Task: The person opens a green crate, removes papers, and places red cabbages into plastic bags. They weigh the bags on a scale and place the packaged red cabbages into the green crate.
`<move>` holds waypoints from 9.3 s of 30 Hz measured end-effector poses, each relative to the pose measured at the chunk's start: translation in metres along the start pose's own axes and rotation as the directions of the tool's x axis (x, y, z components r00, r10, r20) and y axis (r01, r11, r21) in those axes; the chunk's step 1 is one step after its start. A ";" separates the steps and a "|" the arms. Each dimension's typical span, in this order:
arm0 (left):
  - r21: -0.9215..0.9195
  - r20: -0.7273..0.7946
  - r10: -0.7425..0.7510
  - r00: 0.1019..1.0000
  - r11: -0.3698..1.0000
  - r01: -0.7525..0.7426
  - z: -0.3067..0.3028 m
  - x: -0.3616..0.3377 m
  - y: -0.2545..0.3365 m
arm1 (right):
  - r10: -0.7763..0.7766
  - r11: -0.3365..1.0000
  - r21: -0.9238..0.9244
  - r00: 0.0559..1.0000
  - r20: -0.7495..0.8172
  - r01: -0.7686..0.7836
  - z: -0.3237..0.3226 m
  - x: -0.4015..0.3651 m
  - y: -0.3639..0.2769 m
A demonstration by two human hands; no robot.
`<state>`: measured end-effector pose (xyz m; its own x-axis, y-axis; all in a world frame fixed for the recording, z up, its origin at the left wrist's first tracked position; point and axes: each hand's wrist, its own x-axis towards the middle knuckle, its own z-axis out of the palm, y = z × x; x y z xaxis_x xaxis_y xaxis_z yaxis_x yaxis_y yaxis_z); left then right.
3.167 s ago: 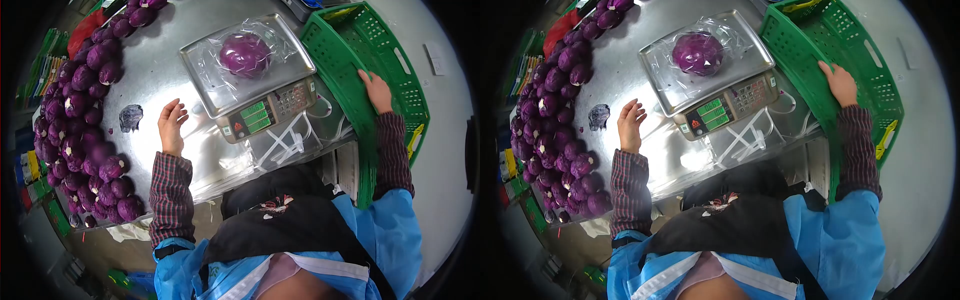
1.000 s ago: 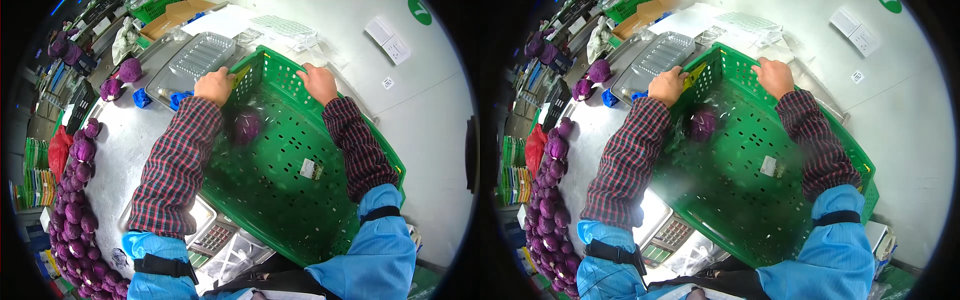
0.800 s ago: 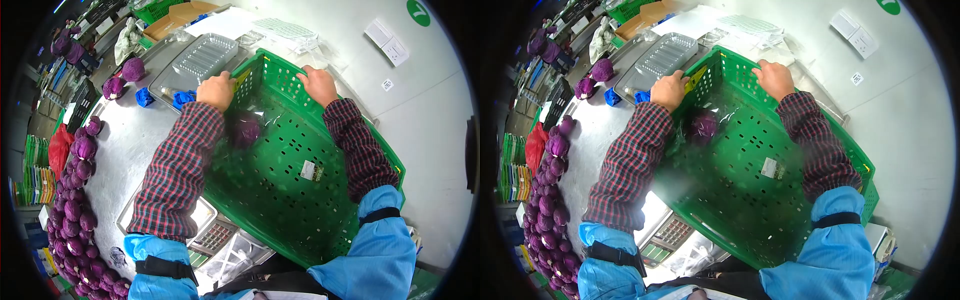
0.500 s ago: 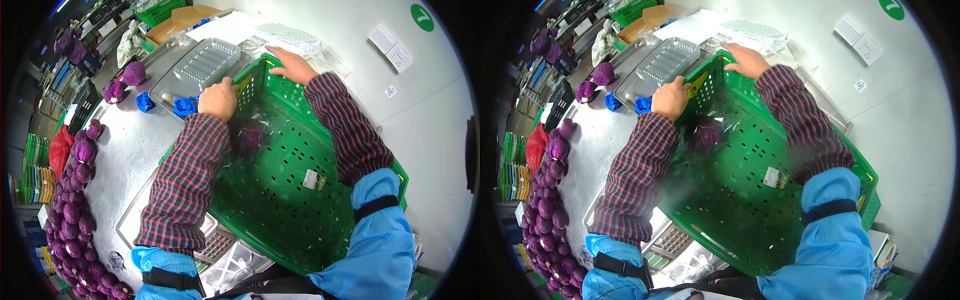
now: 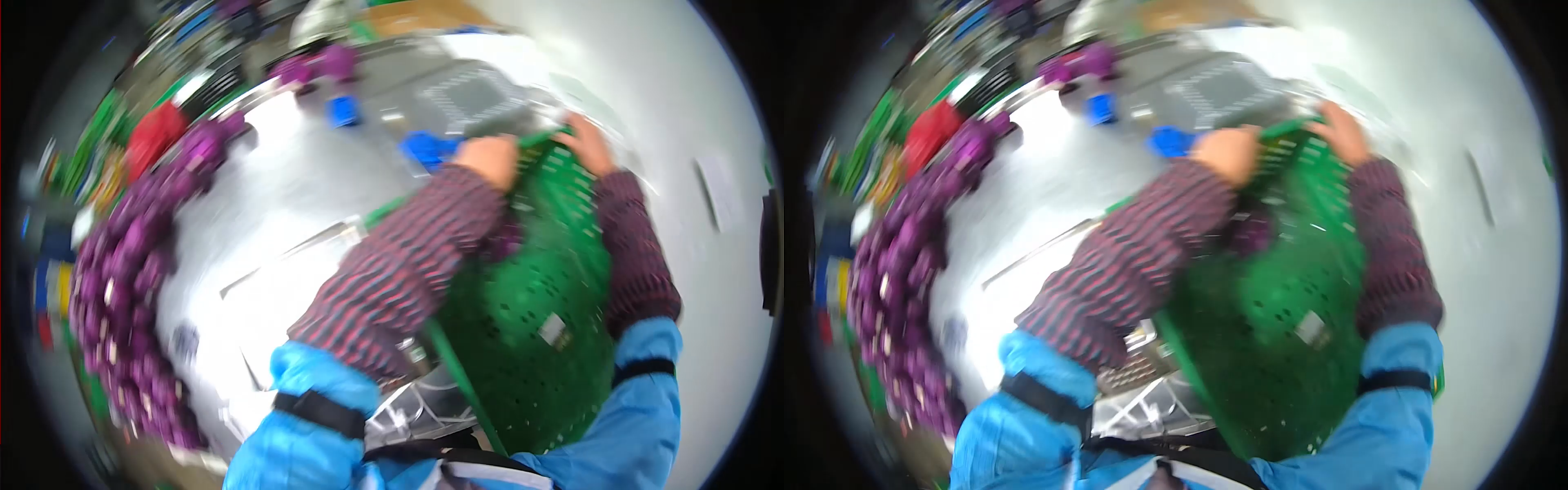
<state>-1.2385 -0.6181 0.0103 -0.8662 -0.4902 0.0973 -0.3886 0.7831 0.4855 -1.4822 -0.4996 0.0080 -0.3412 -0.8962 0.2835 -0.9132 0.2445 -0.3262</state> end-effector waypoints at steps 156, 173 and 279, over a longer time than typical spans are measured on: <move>-0.854 -0.442 -0.731 0.519 0.521 0.006 -0.279 -0.926 -0.261 | -0.861 0.490 0.374 0.506 0.061 0.788 0.202 -0.257 -0.903; -0.871 0.492 -0.734 0.468 -0.405 0.279 -0.145 -0.985 -0.179 | -0.921 0.388 0.431 0.335 0.197 0.815 0.170 -0.372 -0.795; -0.673 0.632 -0.159 0.759 -0.597 0.436 -0.211 -0.804 -0.318 | -0.314 -0.023 0.627 0.601 0.735 -0.779 0.150 -0.326 -0.741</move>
<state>-0.3527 -0.5540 -0.0392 -0.7940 -0.2541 -0.5523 0.0661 -0.9391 0.3371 -0.6612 -0.4444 0.0215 0.2454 -0.8875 -0.3899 0.4262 0.4601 -0.7789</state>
